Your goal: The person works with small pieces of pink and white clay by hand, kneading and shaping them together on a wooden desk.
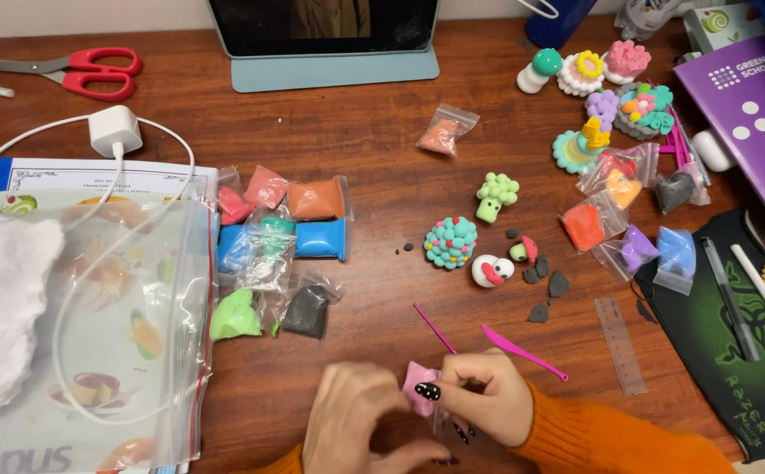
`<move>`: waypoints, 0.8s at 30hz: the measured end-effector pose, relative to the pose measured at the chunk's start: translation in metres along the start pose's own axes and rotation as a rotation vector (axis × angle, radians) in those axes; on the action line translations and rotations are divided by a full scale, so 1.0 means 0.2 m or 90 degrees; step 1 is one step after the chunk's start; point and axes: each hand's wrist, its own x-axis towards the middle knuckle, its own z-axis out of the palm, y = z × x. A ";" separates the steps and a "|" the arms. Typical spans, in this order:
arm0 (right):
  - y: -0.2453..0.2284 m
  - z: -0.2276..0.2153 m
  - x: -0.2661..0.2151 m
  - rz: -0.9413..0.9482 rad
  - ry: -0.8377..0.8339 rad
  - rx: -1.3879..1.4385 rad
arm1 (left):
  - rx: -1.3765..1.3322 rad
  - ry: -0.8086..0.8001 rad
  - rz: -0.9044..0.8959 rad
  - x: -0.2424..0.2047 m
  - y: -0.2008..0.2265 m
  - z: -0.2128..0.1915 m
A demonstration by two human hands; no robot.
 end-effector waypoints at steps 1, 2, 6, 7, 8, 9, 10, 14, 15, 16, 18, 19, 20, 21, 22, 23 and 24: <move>-0.02 0.01 0.00 -0.036 0.004 -0.026 | -0.043 0.035 0.004 0.01 0.03 -0.01; -0.02 0.02 -0.01 -0.033 0.005 -0.025 | -0.045 0.033 0.002 -0.01 0.02 0.01; 0.04 0.05 -0.03 -0.103 0.002 -0.044 | -0.073 -0.097 -0.074 -0.05 -0.01 0.05; 0.05 0.06 -0.04 -0.110 -0.001 -0.040 | -0.103 -0.109 -0.126 -0.05 -0.02 0.05; 0.06 0.06 -0.04 -0.110 0.002 -0.039 | -0.104 -0.112 -0.124 -0.05 -0.01 0.04; 0.07 0.05 -0.03 -0.135 -0.003 -0.080 | -0.096 -0.141 -0.119 -0.04 -0.01 0.03; 0.08 0.05 -0.03 -0.161 -0.009 -0.122 | -0.089 -0.170 -0.114 -0.03 0.00 0.02; 0.07 0.04 -0.03 -0.189 -0.028 -0.128 | -0.181 -0.252 -0.126 -0.01 -0.01 -0.02; 0.07 0.04 -0.03 -0.194 -0.044 -0.123 | -0.228 -0.271 -0.149 -0.01 0.00 -0.03; 0.07 0.03 -0.03 -0.199 -0.059 -0.118 | -0.274 -0.291 -0.170 0.00 0.00 -0.04; 0.05 0.03 -0.03 -0.187 -0.062 -0.094 | -0.333 -0.277 -0.190 -0.02 -0.02 -0.02; 0.04 0.03 -0.04 -0.176 -0.067 -0.070 | -0.391 -0.262 -0.211 -0.03 -0.03 -0.01; 0.04 0.03 -0.04 -0.176 -0.065 -0.069 | -0.391 -0.263 -0.211 -0.02 -0.02 -0.01; 0.04 0.04 -0.04 -0.185 -0.057 -0.060 | -0.428 -0.253 -0.223 -0.01 -0.01 -0.02; 0.04 0.04 -0.05 -0.195 -0.050 -0.050 | -0.464 -0.240 -0.235 0.00 0.00 -0.02; 0.03 0.04 -0.04 -0.195 -0.050 -0.050 | -0.463 -0.240 -0.235 -0.02 -0.01 -0.01; 0.03 0.04 -0.04 -0.190 -0.059 -0.054 | -0.467 -0.247 -0.243 -0.03 -0.03 0.00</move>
